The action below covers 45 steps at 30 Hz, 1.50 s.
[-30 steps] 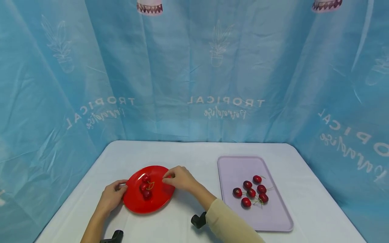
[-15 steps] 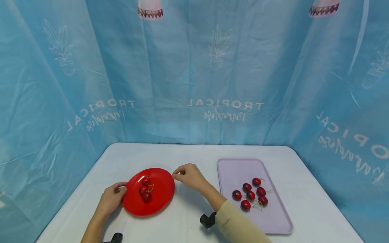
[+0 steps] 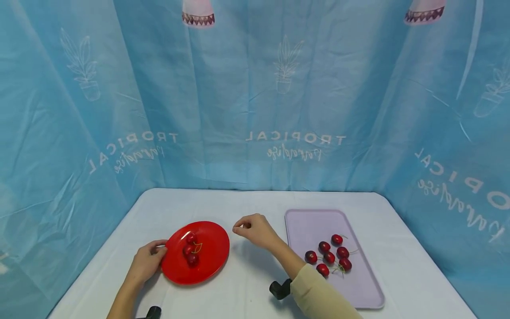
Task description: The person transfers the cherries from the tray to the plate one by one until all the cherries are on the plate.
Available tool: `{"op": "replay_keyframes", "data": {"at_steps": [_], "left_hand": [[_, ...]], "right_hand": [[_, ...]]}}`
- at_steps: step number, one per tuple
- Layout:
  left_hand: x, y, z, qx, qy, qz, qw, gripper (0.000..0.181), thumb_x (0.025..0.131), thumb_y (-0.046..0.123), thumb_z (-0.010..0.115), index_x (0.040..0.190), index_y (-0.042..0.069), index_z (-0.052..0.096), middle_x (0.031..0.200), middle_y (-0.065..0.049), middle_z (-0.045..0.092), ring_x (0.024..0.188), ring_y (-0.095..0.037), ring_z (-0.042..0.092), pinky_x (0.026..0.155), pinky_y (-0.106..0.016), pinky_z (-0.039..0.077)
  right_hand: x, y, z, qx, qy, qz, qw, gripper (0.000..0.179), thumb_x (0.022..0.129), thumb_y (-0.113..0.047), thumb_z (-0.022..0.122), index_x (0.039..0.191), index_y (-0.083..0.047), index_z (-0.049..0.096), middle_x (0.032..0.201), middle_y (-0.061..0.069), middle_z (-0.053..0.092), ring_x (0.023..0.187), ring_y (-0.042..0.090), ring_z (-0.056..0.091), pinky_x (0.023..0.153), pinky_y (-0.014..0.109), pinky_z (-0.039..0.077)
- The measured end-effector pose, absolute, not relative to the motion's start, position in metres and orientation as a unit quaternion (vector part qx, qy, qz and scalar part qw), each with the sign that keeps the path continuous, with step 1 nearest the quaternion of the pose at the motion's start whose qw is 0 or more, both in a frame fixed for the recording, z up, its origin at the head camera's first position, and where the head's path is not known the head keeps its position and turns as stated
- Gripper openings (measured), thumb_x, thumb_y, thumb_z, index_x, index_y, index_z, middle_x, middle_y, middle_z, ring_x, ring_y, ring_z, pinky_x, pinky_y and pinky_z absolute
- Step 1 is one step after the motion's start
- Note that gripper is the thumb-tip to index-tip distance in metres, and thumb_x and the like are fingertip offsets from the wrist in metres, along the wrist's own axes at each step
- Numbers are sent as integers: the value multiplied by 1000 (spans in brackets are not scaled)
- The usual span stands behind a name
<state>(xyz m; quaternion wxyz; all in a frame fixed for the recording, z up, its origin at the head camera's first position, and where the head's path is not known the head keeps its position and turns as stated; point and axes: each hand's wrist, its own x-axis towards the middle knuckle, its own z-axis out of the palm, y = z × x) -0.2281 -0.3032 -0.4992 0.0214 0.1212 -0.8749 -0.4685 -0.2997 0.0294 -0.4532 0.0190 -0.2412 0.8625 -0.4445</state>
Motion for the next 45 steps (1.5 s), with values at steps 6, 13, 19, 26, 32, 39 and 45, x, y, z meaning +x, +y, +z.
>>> {"op": "replay_keyframes", "data": {"at_steps": [6,13,19,26,32,39,45], "left_hand": [[-230,-302,-500,128,-877,-463,22,40,96,17,53,131,-3,50,108,-20,61,80,-23,60,64,-28,55],[-226,-302,-499,117,-874,-472,24,42,97,18,52,132,-5,49,109,-23,61,77,-21,59,59,-25,53],[-227,-303,-499,119,-874,-471,25,41,97,18,52,131,-4,50,107,-20,61,77,-21,59,59,-25,52],[-228,-304,-500,124,-871,-475,22,40,96,17,53,131,-3,50,109,-21,60,79,-22,59,59,-24,53],[-228,-303,-498,119,-874,-471,23,41,97,18,53,131,-4,50,109,-22,60,79,-22,59,60,-25,53],[-227,-303,-498,123,-875,-467,21,41,97,18,52,131,-5,49,111,-25,60,81,-23,60,60,-26,53],[-228,-302,-499,128,-878,-461,20,42,96,19,53,131,-4,50,110,-23,60,81,-23,60,59,-24,53]], "right_hand": [[-300,40,-451,-234,864,-446,18,13,90,-30,67,95,-22,76,66,-3,57,61,14,51,51,27,43],[-303,54,-450,-237,869,-435,10,15,90,-31,66,97,-21,76,69,-4,59,66,14,52,53,28,45],[-306,65,-450,-236,872,-429,2,14,89,-31,68,95,-22,76,68,-5,59,65,14,52,54,28,45],[-305,72,-451,-240,871,-429,4,17,89,-32,68,95,-19,76,70,-6,59,67,14,51,54,27,44],[-301,81,-448,-231,868,-440,20,17,88,-31,69,96,-17,76,71,-4,59,66,14,50,54,28,42],[-302,91,-453,-242,867,-434,28,23,89,-34,68,98,-14,76,71,-2,61,64,12,50,54,28,42],[-297,100,-447,-226,874,-430,28,22,89,-32,68,100,-15,76,74,-2,62,67,14,50,55,29,43]]}}
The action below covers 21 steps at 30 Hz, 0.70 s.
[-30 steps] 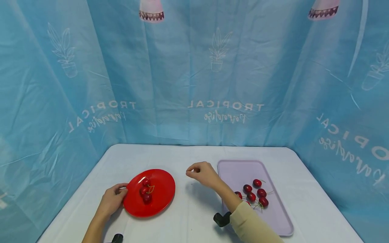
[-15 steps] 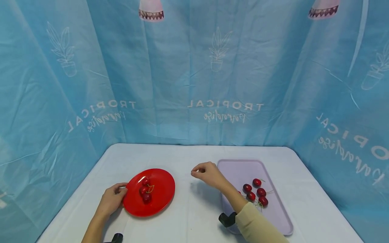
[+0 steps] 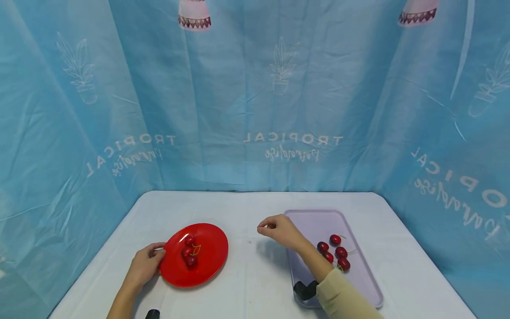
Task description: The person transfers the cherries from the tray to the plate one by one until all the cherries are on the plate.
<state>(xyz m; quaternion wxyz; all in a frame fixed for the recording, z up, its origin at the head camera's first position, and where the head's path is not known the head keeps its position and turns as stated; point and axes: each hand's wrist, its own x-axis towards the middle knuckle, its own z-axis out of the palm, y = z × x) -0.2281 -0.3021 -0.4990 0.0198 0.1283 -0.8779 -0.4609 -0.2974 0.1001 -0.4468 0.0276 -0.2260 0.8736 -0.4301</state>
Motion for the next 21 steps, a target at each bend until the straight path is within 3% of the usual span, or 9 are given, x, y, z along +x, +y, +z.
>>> {"op": "replay_keyframes", "data": {"at_steps": [11,21], "left_hand": [[-228,-304,-501,131,-882,-452,20,42,96,18,52,132,-5,49,109,-22,61,80,-22,60,64,-29,55],[-230,-303,-501,124,-890,-439,29,40,96,17,50,130,-5,51,107,-22,62,83,-24,61,65,-31,55]], "right_hand": [[-298,123,-442,-215,878,-428,13,16,89,-32,68,98,-21,76,77,-4,60,70,17,51,57,32,45],[-292,145,-450,-195,891,-410,15,23,88,-34,69,100,-15,75,74,-3,59,68,17,51,56,32,45]]}}
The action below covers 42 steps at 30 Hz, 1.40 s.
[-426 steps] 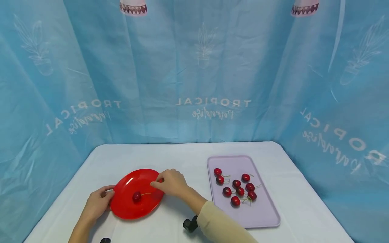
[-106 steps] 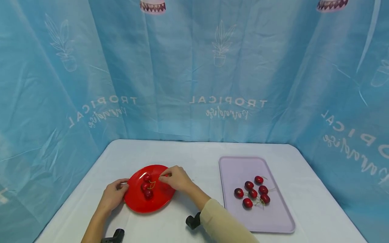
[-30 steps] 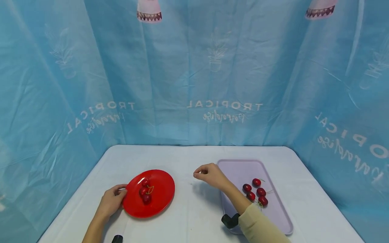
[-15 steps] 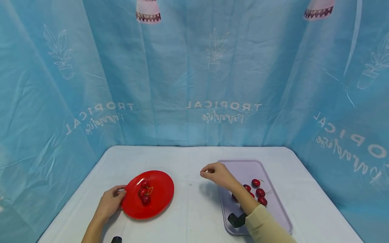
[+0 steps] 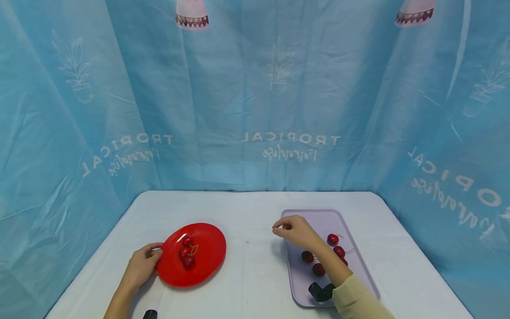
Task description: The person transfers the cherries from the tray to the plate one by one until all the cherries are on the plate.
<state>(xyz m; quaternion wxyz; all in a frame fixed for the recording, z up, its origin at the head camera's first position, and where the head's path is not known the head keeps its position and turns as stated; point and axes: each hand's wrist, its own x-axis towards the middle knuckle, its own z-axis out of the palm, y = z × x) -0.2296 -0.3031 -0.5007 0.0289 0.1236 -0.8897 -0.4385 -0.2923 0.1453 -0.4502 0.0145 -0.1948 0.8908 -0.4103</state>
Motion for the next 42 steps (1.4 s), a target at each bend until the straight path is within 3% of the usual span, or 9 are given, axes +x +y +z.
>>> {"op": "replay_keyframes", "data": {"at_steps": [9,22,42], "left_hand": [[-230,-303,-501,120,-890,-438,31,40,96,17,51,130,-6,51,107,-22,63,83,-23,61,66,-32,55],[-229,-305,-504,127,-886,-446,21,42,96,18,52,131,-6,50,108,-23,61,84,-24,60,67,-33,56],[-228,-302,-498,125,-884,-450,24,41,97,19,51,131,-4,50,111,-23,61,88,-25,60,64,-25,54]], "right_hand": [[-287,165,-444,-179,897,-404,-9,13,87,-32,70,97,-24,75,68,-2,56,65,16,50,56,30,40],[-292,191,-443,-166,899,-404,-28,22,87,-30,70,101,-14,75,67,-1,54,63,16,48,55,30,40],[-299,229,-444,-126,913,-385,-47,25,88,-30,70,105,-12,73,69,2,54,64,21,49,53,32,42]]}}
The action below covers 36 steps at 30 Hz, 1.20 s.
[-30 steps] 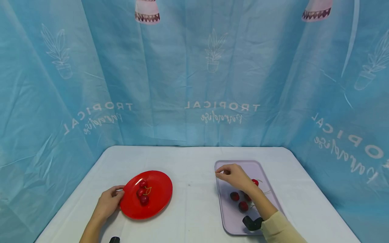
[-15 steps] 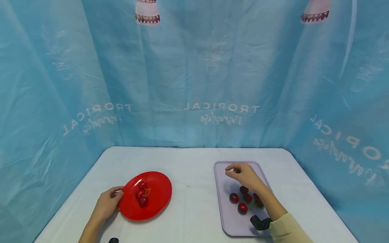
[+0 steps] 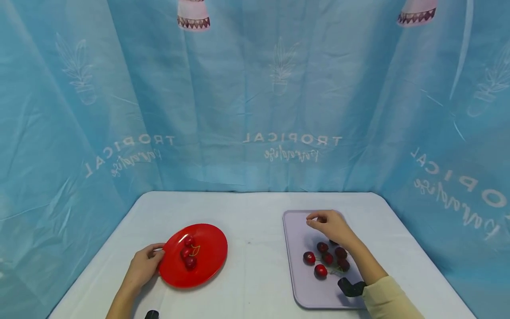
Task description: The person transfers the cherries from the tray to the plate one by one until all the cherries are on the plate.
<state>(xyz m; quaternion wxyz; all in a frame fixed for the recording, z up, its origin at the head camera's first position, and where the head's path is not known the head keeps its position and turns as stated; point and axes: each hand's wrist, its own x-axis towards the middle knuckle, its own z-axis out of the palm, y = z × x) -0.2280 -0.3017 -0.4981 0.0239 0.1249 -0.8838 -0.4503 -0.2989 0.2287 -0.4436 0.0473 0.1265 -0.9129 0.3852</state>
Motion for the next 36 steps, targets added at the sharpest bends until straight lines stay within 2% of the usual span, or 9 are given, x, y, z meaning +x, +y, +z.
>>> {"op": "replay_keyframes", "data": {"at_steps": [10,17,26,30,36], "left_hand": [[-230,-302,-498,126,-882,-453,24,40,97,18,50,131,-4,51,111,-23,61,88,-26,60,65,-27,54],[-230,-301,-498,122,-880,-458,25,41,97,18,53,132,-4,49,112,-26,59,82,-23,61,60,-25,53],[-226,-299,-499,132,-879,-458,19,41,97,17,51,132,-5,49,111,-25,60,79,-21,60,58,-24,53],[-226,-299,-499,134,-878,-459,19,41,97,16,50,131,-5,49,109,-24,60,77,-21,60,60,-27,54],[-228,-300,-498,129,-881,-454,22,42,97,19,52,132,-4,49,110,-23,60,82,-22,59,63,-27,54]], "right_hand": [[-299,257,-450,96,-920,375,58,26,89,-28,69,106,-9,72,80,4,62,67,20,50,54,31,45],[-299,272,-449,89,-924,366,65,27,89,-27,68,106,-6,72,77,12,62,65,19,49,53,30,42],[-296,289,-463,52,-929,364,46,26,89,-26,68,105,-6,71,84,7,64,74,21,51,60,32,46],[-296,296,-470,35,-934,351,47,24,89,-25,69,105,-7,72,85,4,64,76,21,52,62,32,47],[-295,307,-474,18,-938,343,38,26,88,-24,69,105,-5,71,86,4,65,76,21,53,62,32,47]]}}
